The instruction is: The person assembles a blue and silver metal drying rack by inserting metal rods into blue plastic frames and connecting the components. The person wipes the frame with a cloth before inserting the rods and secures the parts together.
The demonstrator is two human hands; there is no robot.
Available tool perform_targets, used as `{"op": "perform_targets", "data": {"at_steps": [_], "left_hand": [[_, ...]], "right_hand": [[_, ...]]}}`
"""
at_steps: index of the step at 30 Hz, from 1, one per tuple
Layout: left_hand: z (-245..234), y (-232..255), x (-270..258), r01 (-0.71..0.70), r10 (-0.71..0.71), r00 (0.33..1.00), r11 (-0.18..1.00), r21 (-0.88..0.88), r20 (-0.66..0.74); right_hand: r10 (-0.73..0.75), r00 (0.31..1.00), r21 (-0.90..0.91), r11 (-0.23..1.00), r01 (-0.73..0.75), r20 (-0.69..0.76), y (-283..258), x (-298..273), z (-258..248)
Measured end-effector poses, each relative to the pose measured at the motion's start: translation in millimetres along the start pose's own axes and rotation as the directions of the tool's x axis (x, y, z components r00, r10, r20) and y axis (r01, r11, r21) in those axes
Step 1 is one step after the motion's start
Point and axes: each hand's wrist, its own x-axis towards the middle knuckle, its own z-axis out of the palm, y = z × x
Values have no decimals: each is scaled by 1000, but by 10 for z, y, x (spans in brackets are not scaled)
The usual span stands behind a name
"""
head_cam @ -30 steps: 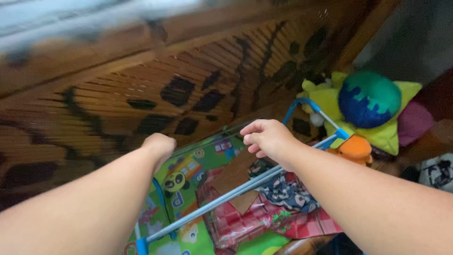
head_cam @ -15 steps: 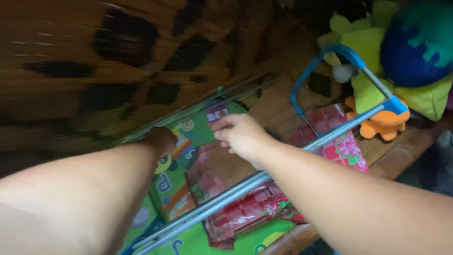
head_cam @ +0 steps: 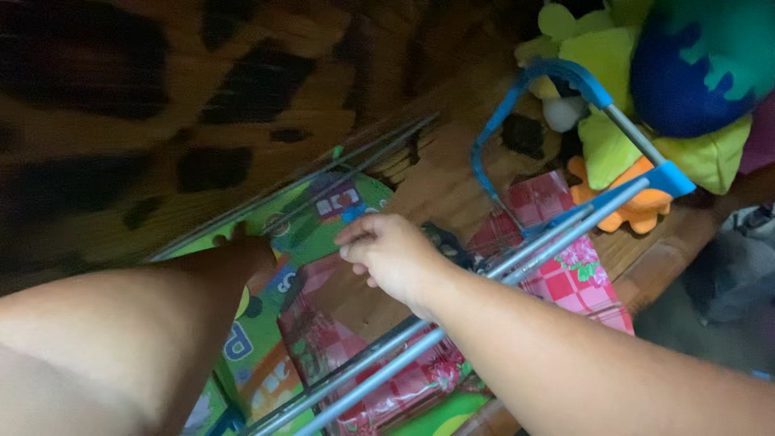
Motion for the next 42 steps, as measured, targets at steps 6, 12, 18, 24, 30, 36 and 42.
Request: {"op": "perform_targets", "data": {"at_steps": [6, 12, 18, 24, 30, 36, 42], "left_hand": [[-157, 100, -328, -16, 11, 999, 987, 161, 32], [-203, 556, -852, -24, 29, 999, 993, 112, -42], [-485, 777, -1948, -203, 205, 976, 979, 32, -72], [-689, 421, -2861, -353, 328, 903, 934, -46, -278], [-875, -743, -2934, -330, 23, 762, 874, -357, -647], [-180, -1622, -2453, 108, -306, 838, 904, -413, -452], [482, -1634, -2408, -58, -217, 935, 688, -723, -281]], "right_hand": [[36, 999, 23, 999, -36, 7, 45, -8, 8], [188, 980, 270, 948, -166, -57, -48, -60, 47], [337, 933, 580, 738, -344, 124, -161, -70, 19], [182, 945, 658, 682, -321, 272, -180, -60, 223], [143, 987, 689, 709, -154, 74, -430, -459, 502], [71, 981, 645, 761, 65, -182, -549, -986, 521], [-10, 876, 546, 779, 310, -482, -556, -1695, 367]]}}
